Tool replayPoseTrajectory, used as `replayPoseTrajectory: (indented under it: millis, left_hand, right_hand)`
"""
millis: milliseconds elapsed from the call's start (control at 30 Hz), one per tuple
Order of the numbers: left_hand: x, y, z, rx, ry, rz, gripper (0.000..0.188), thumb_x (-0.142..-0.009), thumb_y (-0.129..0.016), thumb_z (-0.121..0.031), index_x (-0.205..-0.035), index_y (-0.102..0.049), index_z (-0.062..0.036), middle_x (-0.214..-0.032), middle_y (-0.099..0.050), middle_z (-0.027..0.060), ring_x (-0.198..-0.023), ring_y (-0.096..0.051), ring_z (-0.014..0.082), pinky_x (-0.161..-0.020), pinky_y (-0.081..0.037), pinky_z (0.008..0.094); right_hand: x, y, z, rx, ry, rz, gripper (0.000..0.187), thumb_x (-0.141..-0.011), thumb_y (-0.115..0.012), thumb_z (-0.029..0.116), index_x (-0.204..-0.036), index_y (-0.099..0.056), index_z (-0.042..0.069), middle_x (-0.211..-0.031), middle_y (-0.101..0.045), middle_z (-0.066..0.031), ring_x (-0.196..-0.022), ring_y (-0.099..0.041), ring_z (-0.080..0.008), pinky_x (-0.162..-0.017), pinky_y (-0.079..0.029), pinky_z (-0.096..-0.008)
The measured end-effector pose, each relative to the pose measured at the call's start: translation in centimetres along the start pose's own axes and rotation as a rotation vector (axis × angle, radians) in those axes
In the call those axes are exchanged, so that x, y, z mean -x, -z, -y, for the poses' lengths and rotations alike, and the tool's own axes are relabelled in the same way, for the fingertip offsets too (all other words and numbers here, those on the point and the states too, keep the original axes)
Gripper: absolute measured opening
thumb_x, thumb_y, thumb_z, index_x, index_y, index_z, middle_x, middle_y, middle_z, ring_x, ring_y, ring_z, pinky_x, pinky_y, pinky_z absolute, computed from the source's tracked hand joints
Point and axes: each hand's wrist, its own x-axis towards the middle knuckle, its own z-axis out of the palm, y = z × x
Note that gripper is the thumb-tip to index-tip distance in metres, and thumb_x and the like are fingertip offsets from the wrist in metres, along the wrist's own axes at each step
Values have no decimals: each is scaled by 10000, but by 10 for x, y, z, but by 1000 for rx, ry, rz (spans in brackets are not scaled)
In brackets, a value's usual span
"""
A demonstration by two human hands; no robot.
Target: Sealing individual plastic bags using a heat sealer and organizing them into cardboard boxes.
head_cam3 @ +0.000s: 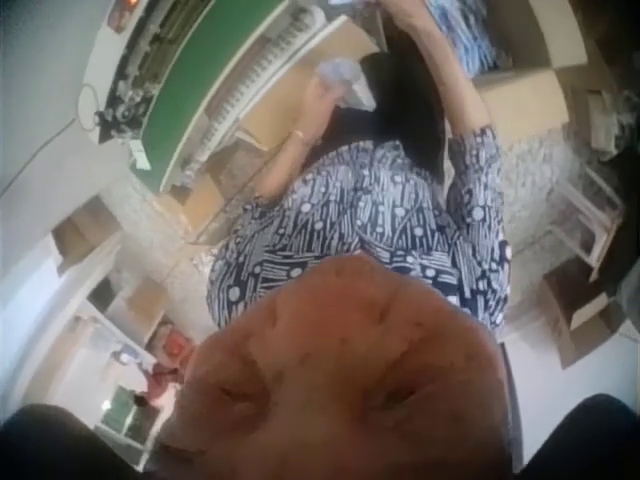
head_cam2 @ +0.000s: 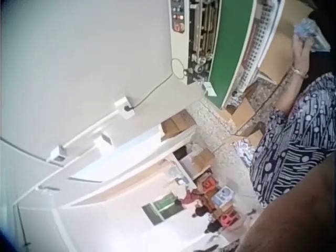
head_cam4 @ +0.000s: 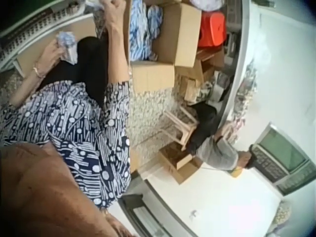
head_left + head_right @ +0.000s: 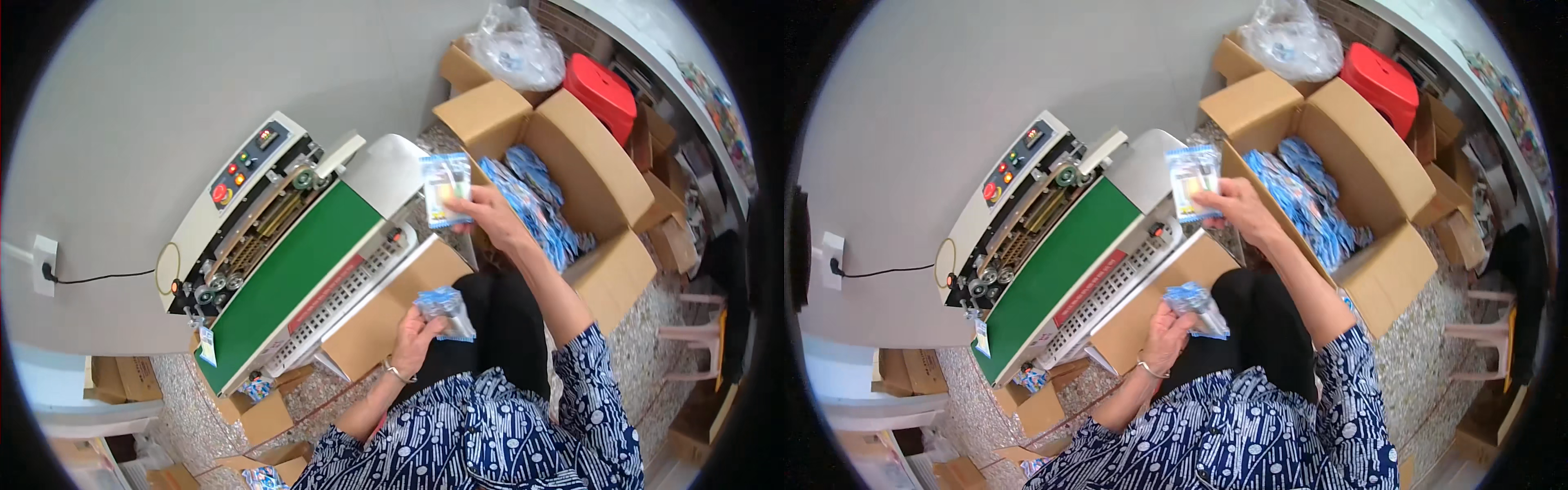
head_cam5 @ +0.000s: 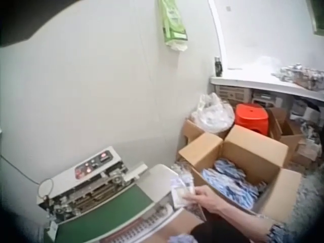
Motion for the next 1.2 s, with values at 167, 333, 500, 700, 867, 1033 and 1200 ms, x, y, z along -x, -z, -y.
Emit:
replayPoseTrajectory:
  millis: [167, 333, 500, 700, 867, 1033, 1200]
  left_hand:
    - [-3, 37, -37, 483, -24, -69, 369, -846, -531, 26, -1200, -443, -26, -1166, -542, 98, -1083, -525, 181, -906, -451, 332]
    - [-13, 50, -30, 413, 6, -115, 384, -831, -569, 13, -1197, -461, -24, -1112, -584, 87, -1019, -575, 191, -899, -465, 346]
    - [-24, 57, -29, 413, -2, -124, 387, -829, -595, -18, -1193, -464, -26, -1114, -582, 85, -1017, -573, 183, -902, -460, 345]
    - [-30, 69, -27, 416, 49, -132, 380, -828, -608, -34, -1182, -472, -32, -1108, -585, 74, -1014, -570, 168, -901, -456, 333]
    - [-31, 68, -25, 420, 51, -113, 392, -822, -609, -24, -1188, -470, -40, -1120, -581, 70, -1026, -564, 165, -916, -446, 332]
    - [-34, 65, -22, 433, 56, -128, 400, -830, -582, -5, -1206, -449, -36, -1139, -569, 77, -1033, -561, 171, -921, -450, 349]
    - [-53, 85, -41, 418, -21, -254, 384, -853, -536, 6, -1221, -432, -30, -1169, -544, 82, -1038, -556, 179, -919, -460, 355]
  right_hand:
    - [-115, -50, -14, 32, -78, 118, 245, -806, -652, 253, -925, -649, 38, -776, -637, -17, -545, -546, -61, -483, -427, -197]
    - [-172, -87, -22, 66, -210, 269, 218, -804, -662, 227, -892, -649, 29, -726, -635, -27, -505, -537, -67, -420, -398, -195]
    - [-199, -104, -22, 95, -310, 326, 228, -775, -700, 181, -850, -621, -19, -691, -628, -67, -453, -532, -86, -379, -391, -191]
    - [-204, -111, -23, 177, -356, 410, 249, -738, -732, 183, -817, -604, -16, -634, -610, -73, -412, -532, -91, -348, -380, -190]
    - [-204, -135, -31, 222, -359, 372, 223, -735, -722, 167, -713, -580, -3, -641, -614, -83, -407, -535, -100, -327, -379, -218]
    - [-198, -164, -39, 328, -282, 552, 252, -775, -683, 229, -803, -637, -18, -647, -624, -64, -415, -542, -104, -349, -399, -219]
    - [-173, -141, -9, 556, 107, 192, 392, -783, -622, 347, -777, -631, -46, -640, -623, -133, -448, -582, -196, -480, -483, -325]
